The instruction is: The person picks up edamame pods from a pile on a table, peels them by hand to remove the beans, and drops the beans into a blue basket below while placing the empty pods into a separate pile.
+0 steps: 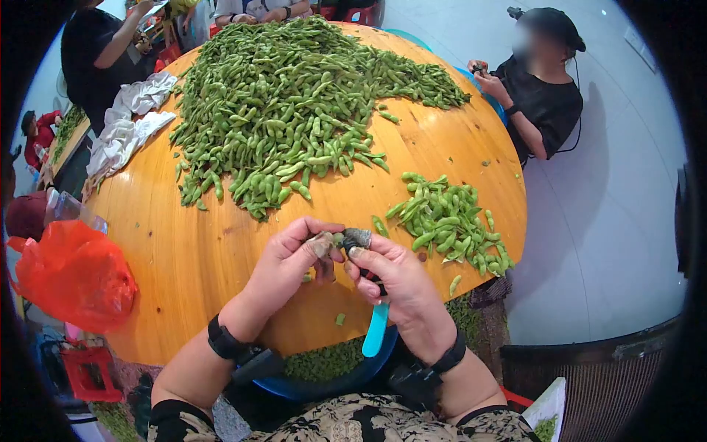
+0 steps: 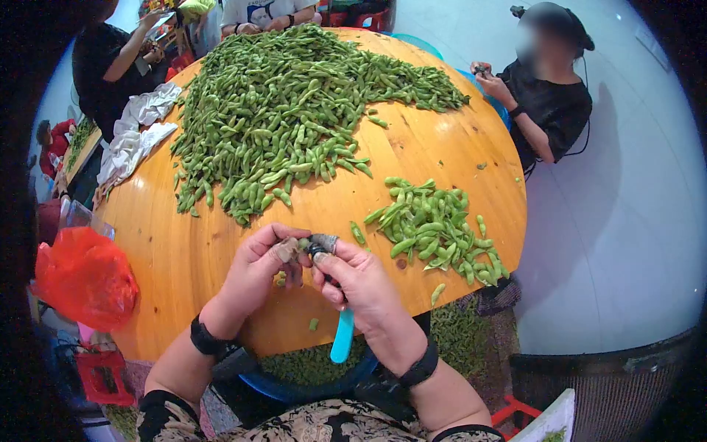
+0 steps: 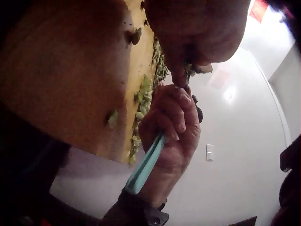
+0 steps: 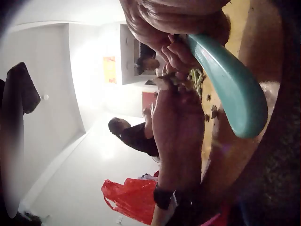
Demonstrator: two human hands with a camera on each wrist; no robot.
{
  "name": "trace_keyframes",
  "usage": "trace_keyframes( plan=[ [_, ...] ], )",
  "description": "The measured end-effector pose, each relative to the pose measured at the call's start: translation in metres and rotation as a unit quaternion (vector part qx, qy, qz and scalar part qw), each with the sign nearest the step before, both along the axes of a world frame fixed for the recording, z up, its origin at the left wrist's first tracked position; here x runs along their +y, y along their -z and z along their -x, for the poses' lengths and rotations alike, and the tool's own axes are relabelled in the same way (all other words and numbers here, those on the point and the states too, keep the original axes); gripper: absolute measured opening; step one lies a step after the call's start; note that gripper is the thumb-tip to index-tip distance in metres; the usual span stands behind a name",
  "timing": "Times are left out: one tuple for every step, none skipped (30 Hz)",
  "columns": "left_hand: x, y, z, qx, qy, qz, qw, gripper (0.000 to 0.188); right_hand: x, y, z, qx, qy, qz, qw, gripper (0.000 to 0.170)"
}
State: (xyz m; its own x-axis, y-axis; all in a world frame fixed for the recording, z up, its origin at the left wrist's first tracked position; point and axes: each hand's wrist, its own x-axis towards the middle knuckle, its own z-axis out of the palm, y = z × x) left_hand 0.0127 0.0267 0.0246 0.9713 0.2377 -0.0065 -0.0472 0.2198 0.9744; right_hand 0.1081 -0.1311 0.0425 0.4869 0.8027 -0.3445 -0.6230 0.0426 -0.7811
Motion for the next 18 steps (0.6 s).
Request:
trace_keyframes(
  plan=[
    [0.001, 0.001, -0.001, -0.01, 0.004, 0.014, 1.0, 0.02, 0.0, -0.002, -0.001, -0.001, -0.003, 0.004, 1.0, 0.013],
    [0.002, 0.001, -0.001, -0.02, 0.008, 0.028, 0.999, 0.02, 0.0, -0.003, -0.002, -0.002, -0.003, 0.005, 1.0, 0.013],
    [0.001, 0.001, -0.002, -0.021, 0.008, 0.029, 0.999, 0.02, 0.0, -0.005, -0.002, -0.006, 0.0, 0.008, 1.0, 0.014],
    [0.0, 0.002, -0.003, -0.02, -0.006, 0.041, 0.999, 0.02, -0.001, -0.006, -0.003, -0.01, 0.002, 0.011, 1.0, 0.014],
    [-0.001, 0.002, -0.004, -0.018, -0.02, 0.054, 0.998, 0.019, -0.002, -0.007, -0.004, -0.011, 0.001, 0.012, 1.0, 0.014],
    [0.001, 0.004, -0.005, -0.02, -0.021, 0.054, 0.998, 0.019, -0.003, -0.008, -0.005, -0.041, 0.028, 0.028, 0.998, 0.014],
    [0.004, 0.007, -0.007, -0.002, -0.05, 0.064, 0.997, 0.019, -0.002, -0.009, -0.005, -0.072, 0.054, 0.044, 0.995, 0.013],
    [0.006, 0.01, -0.007, 0.016, -0.08, 0.074, 0.994, 0.019, -0.002, -0.008, -0.003, -0.073, 0.051, 0.045, 0.995, 0.013],
    [0.005, 0.011, -0.008, 0.015, -0.082, 0.075, 0.994, 0.019, -0.001, -0.006, 0.0, -0.136, 0.063, 0.065, 0.987, 0.016],
    [0.003, 0.011, -0.009, 0.022, -0.088, 0.062, 0.994, 0.018, 0.0, -0.005, 0.004, -0.198, 0.075, 0.085, 0.974, 0.018],
    [0.003, 0.011, -0.009, 0.029, -0.094, 0.049, 0.994, 0.017, 0.001, -0.004, 0.006, -0.199, 0.074, 0.085, 0.974, 0.018],
    [0.003, 0.011, -0.008, 0.028, -0.095, 0.05, 0.994, 0.017, 0.003, -0.003, 0.008, -0.233, 0.075, 0.085, 0.966, 0.018],
    [0.005, 0.01, -0.007, 0.054, -0.072, 0.005, 0.996, 0.017, 0.004, -0.002, 0.009, -0.266, 0.076, 0.085, 0.957, 0.018],
    [0.005, 0.01, -0.006, 0.08, -0.048, -0.04, 0.995, 0.017, 0.005, -0.003, 0.011, -0.267, 0.075, 0.085, 0.957, 0.018],
    [0.005, 0.01, -0.005, 0.079, -0.049, -0.039, 0.995, 0.017, 0.006, -0.004, 0.012, -0.269, 0.065, 0.096, 0.956, 0.018],
    [0.005, 0.01, -0.004, 0.088, -0.053, -0.048, 0.994, 0.017, 0.007, -0.004, 0.013, -0.27, 0.056, 0.106, 0.955, 0.017],
    [0.005, 0.011, -0.003, 0.096, -0.056, -0.057, 0.992, 0.018, 0.007, -0.003, 0.011, -0.272, 0.056, 0.106, 0.955, 0.017],
    [0.003, 0.011, -0.003, 0.094, -0.057, -0.057, 0.992, 0.018, 0.007, -0.001, 0.008, -0.252, 0.056, 0.094, 0.962, 0.017]
  ],
)
